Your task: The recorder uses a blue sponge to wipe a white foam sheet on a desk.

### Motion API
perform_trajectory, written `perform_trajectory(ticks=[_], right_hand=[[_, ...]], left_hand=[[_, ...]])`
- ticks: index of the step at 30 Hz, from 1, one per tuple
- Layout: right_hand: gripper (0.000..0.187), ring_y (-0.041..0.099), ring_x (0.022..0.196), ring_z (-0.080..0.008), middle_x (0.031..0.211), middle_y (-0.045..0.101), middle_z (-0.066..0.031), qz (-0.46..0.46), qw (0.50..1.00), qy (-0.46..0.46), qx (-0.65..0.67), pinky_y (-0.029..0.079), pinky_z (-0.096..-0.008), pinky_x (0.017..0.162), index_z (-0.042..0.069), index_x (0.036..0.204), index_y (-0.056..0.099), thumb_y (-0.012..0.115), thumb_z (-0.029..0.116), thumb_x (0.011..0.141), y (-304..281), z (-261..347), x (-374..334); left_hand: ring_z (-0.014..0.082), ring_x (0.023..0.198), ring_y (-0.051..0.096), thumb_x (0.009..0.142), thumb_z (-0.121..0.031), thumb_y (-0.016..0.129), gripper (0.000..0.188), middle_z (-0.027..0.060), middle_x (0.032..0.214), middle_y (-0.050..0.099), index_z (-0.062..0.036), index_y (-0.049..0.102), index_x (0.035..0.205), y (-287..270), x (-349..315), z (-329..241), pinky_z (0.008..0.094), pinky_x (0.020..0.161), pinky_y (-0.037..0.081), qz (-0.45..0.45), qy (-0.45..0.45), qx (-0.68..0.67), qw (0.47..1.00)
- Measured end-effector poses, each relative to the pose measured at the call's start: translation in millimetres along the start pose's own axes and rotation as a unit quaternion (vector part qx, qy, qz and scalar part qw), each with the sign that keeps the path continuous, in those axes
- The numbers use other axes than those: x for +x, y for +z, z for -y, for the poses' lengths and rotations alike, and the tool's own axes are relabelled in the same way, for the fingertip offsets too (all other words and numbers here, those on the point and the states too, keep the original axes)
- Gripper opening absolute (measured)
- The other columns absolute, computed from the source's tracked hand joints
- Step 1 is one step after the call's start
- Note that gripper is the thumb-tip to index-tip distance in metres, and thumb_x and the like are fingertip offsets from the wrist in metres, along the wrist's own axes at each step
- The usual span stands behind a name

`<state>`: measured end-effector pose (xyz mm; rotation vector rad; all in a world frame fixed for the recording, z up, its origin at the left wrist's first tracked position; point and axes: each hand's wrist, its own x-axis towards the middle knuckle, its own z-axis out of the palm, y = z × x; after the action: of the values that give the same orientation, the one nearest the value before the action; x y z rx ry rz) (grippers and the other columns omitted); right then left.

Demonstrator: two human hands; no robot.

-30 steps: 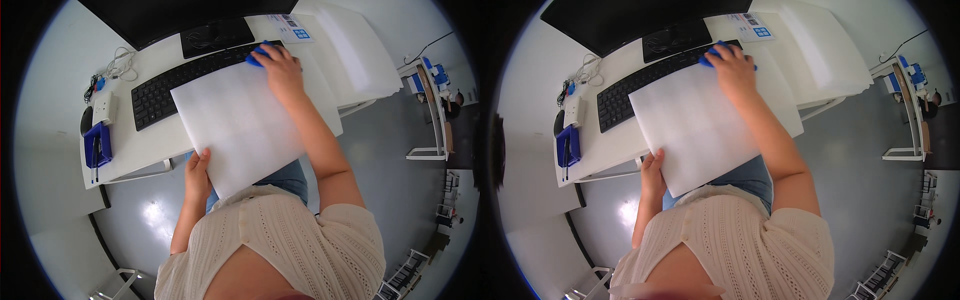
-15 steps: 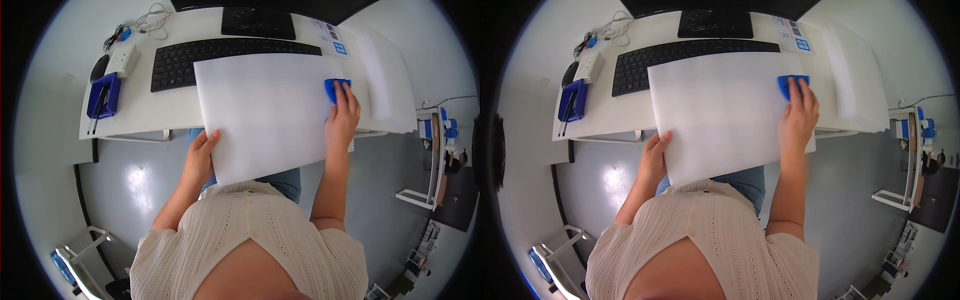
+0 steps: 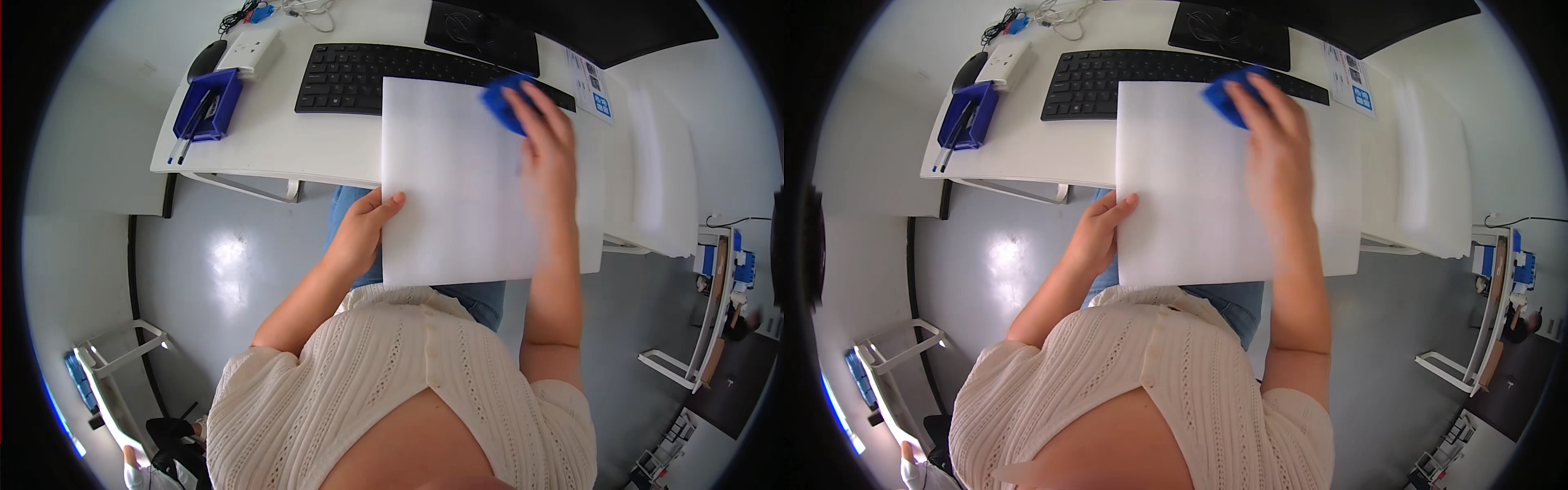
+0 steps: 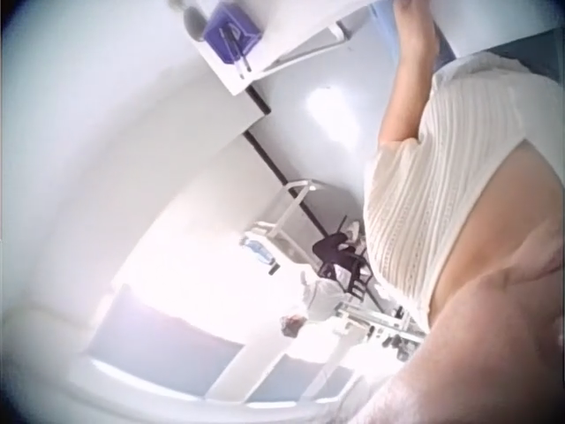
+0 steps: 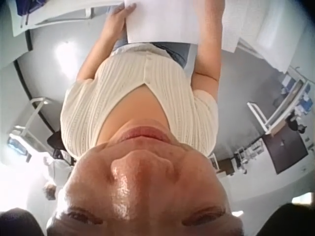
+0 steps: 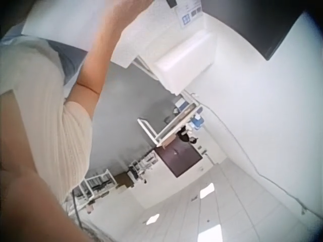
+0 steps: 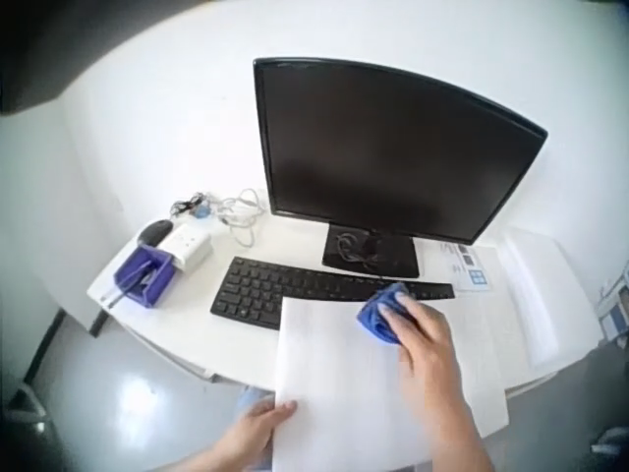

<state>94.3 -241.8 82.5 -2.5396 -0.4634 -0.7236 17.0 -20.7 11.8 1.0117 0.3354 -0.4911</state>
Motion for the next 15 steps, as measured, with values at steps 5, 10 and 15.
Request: perform_trajectory(ticks=[5,10,15], right_hand=[[0.044,0.05,0.119,-0.0245,0.13,0.055,-0.0033,0.065,0.989,-0.132,-0.014,0.042,-0.0407,0.095,0.016,0.119,0.065,0.059,0.001,0.078,87,44,24],[0.035,0.048,0.117,-0.0218,0.128,0.057,-0.0014,0.169,0.973,-0.158,-0.013,0.041,-0.0406,0.091,0.012,0.114,0.067,0.059,0.011,0.079,71,74,-12],[0.03,0.048,0.117,-0.0218,0.124,0.059,-0.0017,0.146,0.977,-0.153,0.014,0.041,-0.0414,0.089,0.012,0.108,0.068,0.06,0.014,0.08,29,79,-74]], left_hand=[[0.0178,0.106,0.059,0.1,-0.023,0.05,0.04,0.0111,0.114,0.061,0.0057,0.048,0.127,-1,5,7,0.0321,0.09,0.048,0.043,0.0,0.003,0.999],[0.0199,0.105,0.06,0.1,-0.015,0.044,0.03,0.0128,0.113,0.062,0.0041,0.05,0.122,3,-1,9,0.034,0.09,0.049,0.012,-0.02,-0.153,0.988],[0.0279,0.112,0.057,0.098,-0.03,0.036,0.041,0.0169,0.113,0.061,0.0026,0.051,0.117,-28,2,28,0.0413,0.093,0.048,0.121,-0.01,-0.369,0.921]])
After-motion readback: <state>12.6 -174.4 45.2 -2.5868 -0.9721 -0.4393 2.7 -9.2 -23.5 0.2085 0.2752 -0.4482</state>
